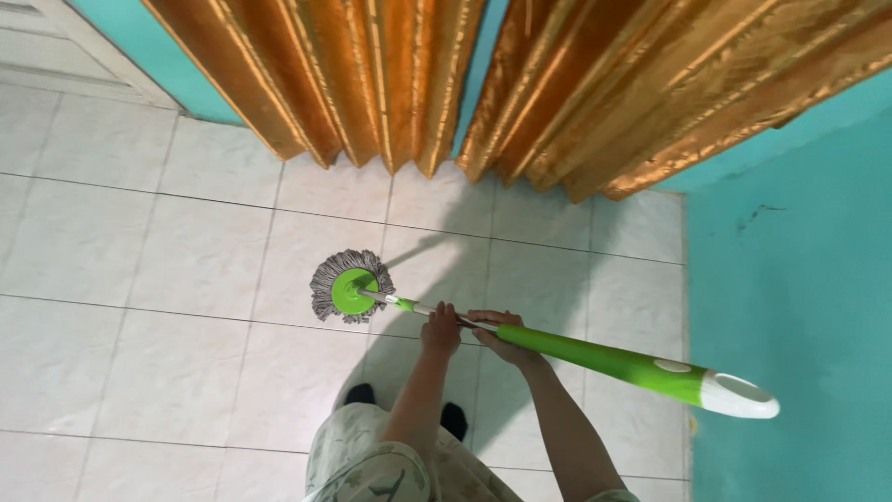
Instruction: The person mops a tiled floor using a green spin mop. They move the mop back and forth across the white tiles, covering the area near a white door and under a gold curtain.
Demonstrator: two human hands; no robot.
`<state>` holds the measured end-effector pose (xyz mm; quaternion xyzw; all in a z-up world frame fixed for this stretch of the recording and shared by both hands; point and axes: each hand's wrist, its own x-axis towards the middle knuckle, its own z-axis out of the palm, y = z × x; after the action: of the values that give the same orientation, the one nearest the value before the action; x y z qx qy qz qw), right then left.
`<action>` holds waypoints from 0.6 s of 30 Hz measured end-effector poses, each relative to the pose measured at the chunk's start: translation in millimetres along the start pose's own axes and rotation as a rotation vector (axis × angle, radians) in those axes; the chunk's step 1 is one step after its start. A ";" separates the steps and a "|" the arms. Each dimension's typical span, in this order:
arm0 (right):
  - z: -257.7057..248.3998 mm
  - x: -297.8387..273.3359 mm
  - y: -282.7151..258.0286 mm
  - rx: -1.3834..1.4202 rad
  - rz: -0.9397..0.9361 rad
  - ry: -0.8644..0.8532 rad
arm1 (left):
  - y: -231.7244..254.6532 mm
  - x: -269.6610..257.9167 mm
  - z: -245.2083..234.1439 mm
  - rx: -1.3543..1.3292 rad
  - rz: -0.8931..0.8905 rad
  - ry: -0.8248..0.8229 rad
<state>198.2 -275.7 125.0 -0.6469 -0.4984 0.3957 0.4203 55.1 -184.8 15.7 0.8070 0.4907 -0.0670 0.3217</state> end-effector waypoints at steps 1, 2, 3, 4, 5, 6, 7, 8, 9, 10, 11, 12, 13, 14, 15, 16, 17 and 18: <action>-16.6 -10.5 4.6 -0.021 0.053 0.000 | 17.4 -1.2 11.1 0.003 0.021 0.001; -33.6 -22.6 8.6 -0.042 0.107 -0.001 | 35.1 -4.2 22.8 0.005 0.037 -0.002; -50.5 -34.9 12.7 -0.062 0.162 -0.002 | 53.0 -7.6 34.7 0.007 0.053 -0.005; -66.3 -46.6 17.0 -0.091 0.096 0.013 | 69.4 -9.6 45.5 0.011 0.068 -0.006; -82.9 -59.4 21.3 -0.120 0.029 0.028 | 85.8 -12.2 56.4 0.010 0.092 -0.004; -98.1 -71.0 25.4 -0.147 -0.039 0.043 | 101.1 -14.7 66.5 0.011 0.115 -0.002; -112.8 -82.5 29.3 -0.146 -0.034 0.048 | 116.0 -17.5 76.4 0.011 0.139 0.001; -126.5 -94.4 32.9 -0.143 -0.029 0.054 | 130.5 -20.8 86.0 0.007 0.151 -0.001; -139.2 -105.0 36.4 -0.141 -0.025 0.060 | 144.7 -23.5 95.3 0.004 0.164 -0.004; -151.5 -116.1 40.1 -0.079 0.013 0.070 | 159.2 -27.5 105.8 -0.001 0.176 -0.009; -163.0 -126.4 43.5 -0.018 0.050 0.081 | 173.4 -30.0 115.4 -0.004 0.193 -0.007; -173.3 -135.7 45.9 0.044 0.087 0.091 | 186.8 -32.8 123.9 -0.007 0.209 -0.006; -183.5 -145.8 47.7 0.003 0.098 0.108 | 200.0 -36.3 132.2 -0.011 0.224 -0.004; -193.6 -155.4 50.1 -0.039 0.107 0.123 | 212.0 -38.3 140.1 -0.007 0.228 -0.032; -203.2 -164.4 52.1 -0.080 0.115 0.139 | 224.0 -40.8 147.3 -0.004 0.231 -0.061; -211.8 -170.9 53.0 -0.076 0.144 0.147 | 234.0 -41.4 150.9 0.001 0.236 -0.088; -219.6 -177.1 53.6 -0.072 0.172 0.156 | 242.9 -42.8 153.8 -0.002 0.249 -0.086; -226.2 -186.2 54.8 -0.069 0.201 0.163 | 252.0 -47.6 158.8 -0.007 0.262 -0.086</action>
<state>390.4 -499.7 166.4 -0.7376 -0.4086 0.3645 0.3951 274.2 -391.9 25.6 0.8594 0.3673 -0.0573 0.3510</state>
